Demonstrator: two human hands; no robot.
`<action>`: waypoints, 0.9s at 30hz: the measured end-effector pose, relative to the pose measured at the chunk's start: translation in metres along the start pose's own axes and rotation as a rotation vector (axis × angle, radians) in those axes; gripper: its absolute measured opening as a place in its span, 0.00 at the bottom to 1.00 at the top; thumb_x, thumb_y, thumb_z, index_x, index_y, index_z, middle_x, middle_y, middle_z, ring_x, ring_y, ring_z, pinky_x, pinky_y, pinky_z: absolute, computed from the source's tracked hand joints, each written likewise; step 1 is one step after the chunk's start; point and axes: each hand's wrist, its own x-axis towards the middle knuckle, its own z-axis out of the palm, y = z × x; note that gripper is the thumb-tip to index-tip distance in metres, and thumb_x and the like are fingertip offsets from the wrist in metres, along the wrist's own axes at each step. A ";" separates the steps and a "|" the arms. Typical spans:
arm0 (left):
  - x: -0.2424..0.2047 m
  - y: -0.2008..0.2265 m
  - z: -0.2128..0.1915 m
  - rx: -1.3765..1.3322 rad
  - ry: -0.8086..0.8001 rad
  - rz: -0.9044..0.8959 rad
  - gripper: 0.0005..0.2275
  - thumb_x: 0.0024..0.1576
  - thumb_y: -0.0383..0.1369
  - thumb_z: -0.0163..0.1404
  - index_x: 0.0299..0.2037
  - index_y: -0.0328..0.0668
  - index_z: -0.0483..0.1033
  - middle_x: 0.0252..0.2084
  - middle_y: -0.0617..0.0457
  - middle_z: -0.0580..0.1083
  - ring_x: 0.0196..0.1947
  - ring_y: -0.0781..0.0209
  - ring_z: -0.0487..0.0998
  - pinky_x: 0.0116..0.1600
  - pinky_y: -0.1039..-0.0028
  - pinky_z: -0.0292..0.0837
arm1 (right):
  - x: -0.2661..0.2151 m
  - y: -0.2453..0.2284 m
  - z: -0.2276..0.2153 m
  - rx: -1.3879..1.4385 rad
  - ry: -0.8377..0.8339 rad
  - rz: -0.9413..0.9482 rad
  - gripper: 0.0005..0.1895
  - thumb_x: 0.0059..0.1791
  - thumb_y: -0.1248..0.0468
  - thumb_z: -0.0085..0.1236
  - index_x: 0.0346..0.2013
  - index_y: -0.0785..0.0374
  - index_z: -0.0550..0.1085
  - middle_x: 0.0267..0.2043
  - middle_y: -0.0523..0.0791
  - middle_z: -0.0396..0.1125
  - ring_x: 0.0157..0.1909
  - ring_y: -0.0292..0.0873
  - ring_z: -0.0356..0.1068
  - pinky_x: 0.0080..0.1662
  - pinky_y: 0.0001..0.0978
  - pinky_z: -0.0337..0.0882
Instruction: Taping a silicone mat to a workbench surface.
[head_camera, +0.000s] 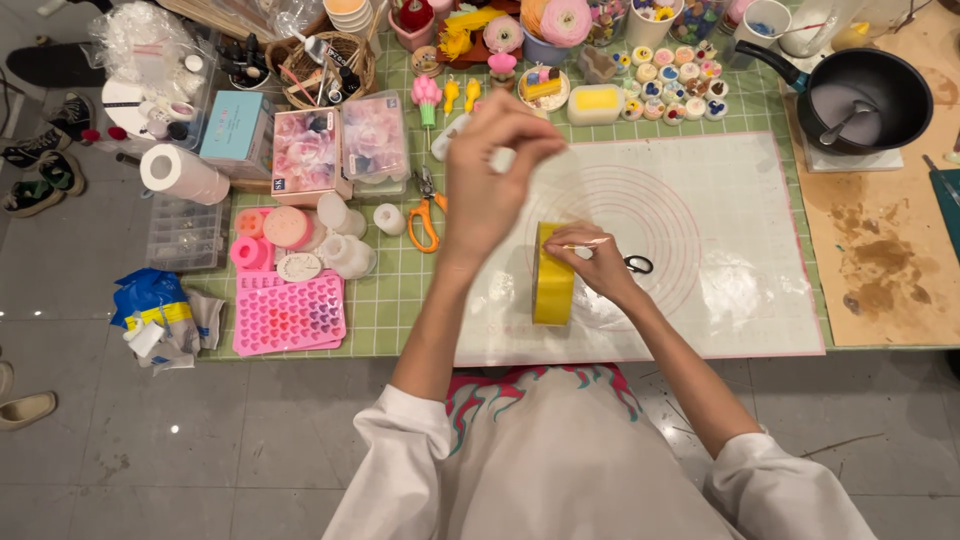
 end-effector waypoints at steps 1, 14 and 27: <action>0.007 0.007 -0.011 0.003 0.001 0.001 0.02 0.57 0.20 0.60 0.37 0.33 0.80 0.36 0.53 0.73 0.39 0.62 0.74 0.45 0.73 0.70 | 0.002 -0.005 -0.001 0.001 -0.002 -0.002 0.12 0.49 0.64 0.67 0.47 0.61 0.81 0.47 0.46 0.78 0.55 0.45 0.74 0.59 0.37 0.71; 0.036 0.026 -0.047 -0.038 -0.241 -0.028 0.03 0.58 0.21 0.61 0.39 0.32 0.80 0.38 0.55 0.71 0.38 0.67 0.75 0.45 0.77 0.72 | 0.035 -0.079 -0.048 0.495 0.289 -0.070 0.19 0.63 0.59 0.42 0.61 0.71 0.70 0.54 0.52 0.73 0.58 0.49 0.74 0.63 0.42 0.73; 0.043 -0.006 -0.050 -0.882 -0.948 -0.213 0.11 0.61 0.34 0.60 0.36 0.32 0.75 0.43 0.53 0.67 0.43 0.64 0.74 0.49 0.72 0.74 | 0.009 -0.048 -0.016 1.204 -0.792 0.115 0.45 0.54 0.32 0.43 0.64 0.71 0.69 0.52 0.53 0.72 0.61 0.57 0.71 0.66 0.55 0.64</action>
